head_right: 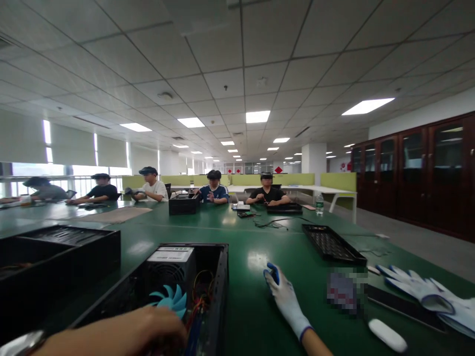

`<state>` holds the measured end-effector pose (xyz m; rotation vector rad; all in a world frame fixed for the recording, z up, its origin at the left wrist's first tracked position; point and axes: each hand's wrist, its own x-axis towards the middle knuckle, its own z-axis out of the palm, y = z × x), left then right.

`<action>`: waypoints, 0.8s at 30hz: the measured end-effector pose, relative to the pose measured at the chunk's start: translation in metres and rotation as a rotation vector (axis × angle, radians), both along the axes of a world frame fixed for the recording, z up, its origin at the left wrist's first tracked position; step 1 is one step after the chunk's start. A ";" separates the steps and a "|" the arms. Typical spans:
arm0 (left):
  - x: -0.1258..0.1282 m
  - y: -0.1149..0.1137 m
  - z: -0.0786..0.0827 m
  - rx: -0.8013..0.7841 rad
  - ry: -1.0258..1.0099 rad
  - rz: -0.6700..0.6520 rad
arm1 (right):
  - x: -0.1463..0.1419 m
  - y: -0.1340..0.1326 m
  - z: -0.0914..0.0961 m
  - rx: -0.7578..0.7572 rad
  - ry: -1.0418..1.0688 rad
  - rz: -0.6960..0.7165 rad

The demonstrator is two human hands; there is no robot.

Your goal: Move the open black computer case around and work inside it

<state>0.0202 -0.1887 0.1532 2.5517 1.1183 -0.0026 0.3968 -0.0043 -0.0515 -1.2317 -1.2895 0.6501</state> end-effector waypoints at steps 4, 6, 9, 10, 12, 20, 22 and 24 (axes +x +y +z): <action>-0.014 0.046 -0.018 0.177 0.143 -0.125 | 0.009 -0.035 -0.007 -0.102 0.162 0.070; -0.024 0.075 -0.039 0.173 0.238 -0.297 | 0.014 -0.049 -0.015 -0.152 0.261 0.059; -0.032 0.105 -0.062 0.202 0.274 -0.495 | 0.018 -0.068 -0.028 -0.193 0.350 0.056; -0.033 0.110 -0.065 0.234 0.266 -0.531 | 0.018 -0.073 -0.030 -0.194 0.370 0.045; -0.032 0.112 -0.066 0.285 0.278 -0.576 | 0.014 -0.083 -0.026 -0.171 0.430 -0.018; -0.038 0.066 -0.034 0.432 0.376 -0.495 | -0.067 -0.088 0.124 0.073 -0.047 0.314; -0.046 0.050 -0.019 0.445 0.367 -0.426 | -0.112 -0.085 0.163 0.161 -0.540 0.535; -0.058 0.035 -0.005 0.456 0.365 -0.343 | -0.161 -0.079 0.187 0.193 -0.718 0.561</action>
